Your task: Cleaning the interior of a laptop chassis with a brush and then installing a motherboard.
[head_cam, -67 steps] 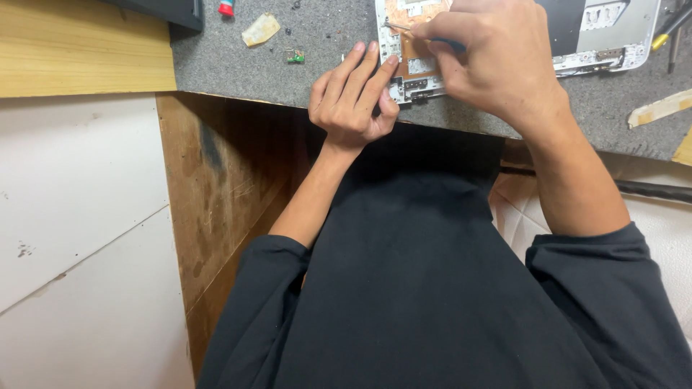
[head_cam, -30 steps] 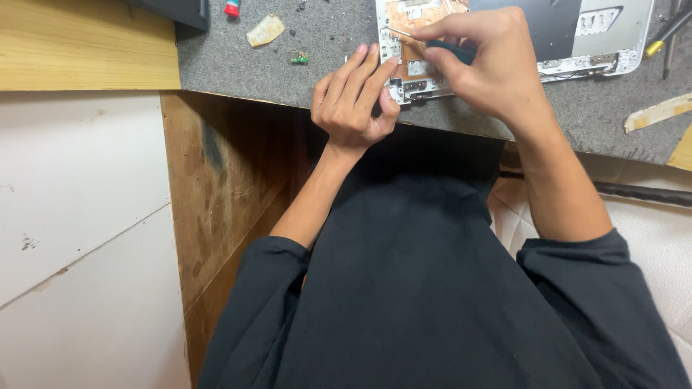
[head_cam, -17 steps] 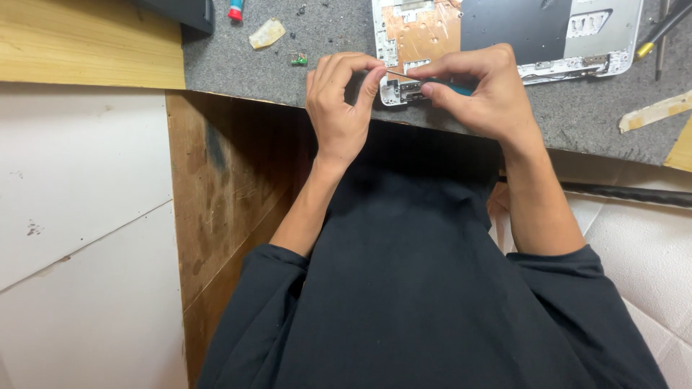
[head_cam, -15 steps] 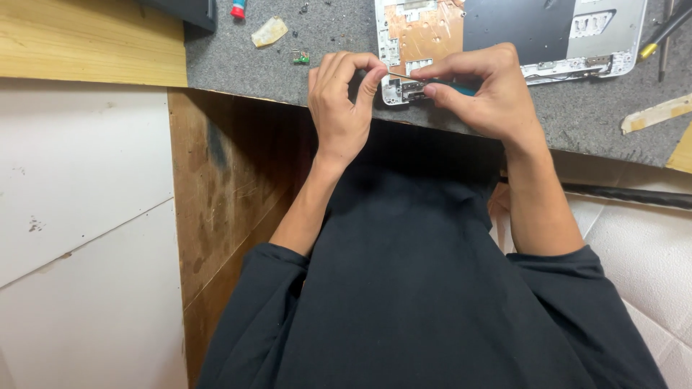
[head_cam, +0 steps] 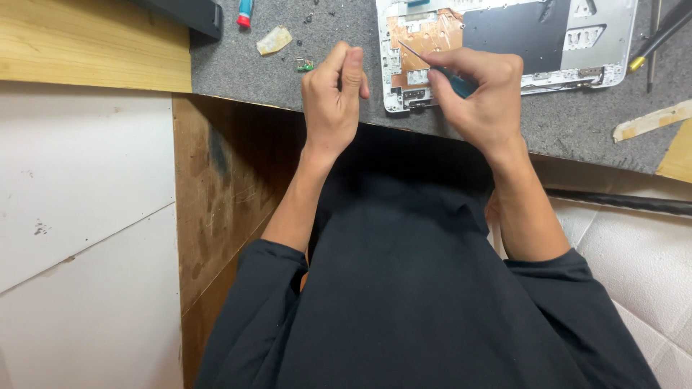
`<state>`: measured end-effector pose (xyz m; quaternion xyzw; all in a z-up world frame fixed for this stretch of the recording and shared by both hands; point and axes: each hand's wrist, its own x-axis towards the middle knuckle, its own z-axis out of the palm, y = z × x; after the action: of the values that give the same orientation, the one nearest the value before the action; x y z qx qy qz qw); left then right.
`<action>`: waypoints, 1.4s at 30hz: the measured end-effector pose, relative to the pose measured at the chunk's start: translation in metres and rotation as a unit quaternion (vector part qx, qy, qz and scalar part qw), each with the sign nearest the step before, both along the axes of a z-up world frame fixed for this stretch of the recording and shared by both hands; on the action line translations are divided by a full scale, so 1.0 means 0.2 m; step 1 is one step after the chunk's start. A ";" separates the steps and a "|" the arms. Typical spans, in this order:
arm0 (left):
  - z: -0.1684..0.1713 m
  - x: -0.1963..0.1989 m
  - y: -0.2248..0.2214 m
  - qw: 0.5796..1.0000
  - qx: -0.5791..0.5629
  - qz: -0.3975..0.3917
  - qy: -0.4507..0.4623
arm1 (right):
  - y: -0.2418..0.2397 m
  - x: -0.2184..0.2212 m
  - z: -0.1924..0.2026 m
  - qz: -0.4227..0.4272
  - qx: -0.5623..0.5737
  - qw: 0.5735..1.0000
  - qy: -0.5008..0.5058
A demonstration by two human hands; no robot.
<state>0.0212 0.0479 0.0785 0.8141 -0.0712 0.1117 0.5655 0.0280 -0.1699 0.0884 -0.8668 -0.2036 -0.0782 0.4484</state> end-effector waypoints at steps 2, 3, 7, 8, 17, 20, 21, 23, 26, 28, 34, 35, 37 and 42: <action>-0.08 0.04 0.00 0.998 0.046 0.022 -0.039 | 0.00 0.00 -0.01 -0.002 -0.085 0.995 -0.055; -0.13 0.06 -0.01 0.992 0.090 0.040 -0.078 | -0.01 0.00 -0.01 -0.007 -0.169 0.979 -0.109; -0.05 0.07 -0.06 0.978 0.188 0.070 -0.064 | 0.00 0.04 0.00 0.004 -0.254 0.960 -0.115; -0.05 0.07 -0.07 0.978 0.187 0.076 -0.049 | 0.00 0.05 0.01 0.003 -0.276 0.953 -0.124; -0.08 0.07 -0.07 0.968 0.205 0.118 -0.085 | 0.01 0.08 0.05 0.014 -0.280 0.952 -0.125; -0.08 0.07 -0.08 0.967 0.216 0.111 -0.076 | 0.00 0.08 0.04 0.010 -0.270 0.955 -0.127; -0.08 0.07 -0.07 0.965 0.225 0.109 -0.075 | 0.00 0.07 0.03 0.006 -0.273 0.953 -0.130; -0.07 0.08 -0.08 0.963 0.232 0.113 -0.077 | -0.01 0.07 0.03 0.005 -0.275 0.952 -0.136; -0.07 0.08 -0.08 0.960 0.241 0.117 -0.080 | -0.01 0.09 0.04 0.013 -0.283 0.948 -0.141; -0.07 0.09 -0.08 0.960 0.242 0.117 -0.081 | -0.03 0.11 0.05 0.020 -0.289 0.947 -0.141; -0.08 0.08 -0.08 0.959 0.242 0.122 -0.080 | -0.09 0.20 0.08 0.083 -0.411 0.896 -0.147; -0.08 0.08 -0.08 0.960 0.238 0.122 -0.082 | -0.09 0.21 0.09 0.094 -0.430 0.885 -0.149; -0.08 0.08 -0.08 0.961 0.234 0.122 -0.083 | -0.07 0.24 0.11 0.105 -0.448 0.875 -0.151; -0.08 0.08 -0.09 0.960 0.238 0.124 -0.083 | -0.03 0.30 0.14 0.153 -0.444 0.865 -0.176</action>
<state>0.0381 0.0307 0.0625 0.9152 -0.0406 0.2282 0.3296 0.0874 -0.1761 0.1169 -0.9041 -0.4223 -0.0617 -0.0205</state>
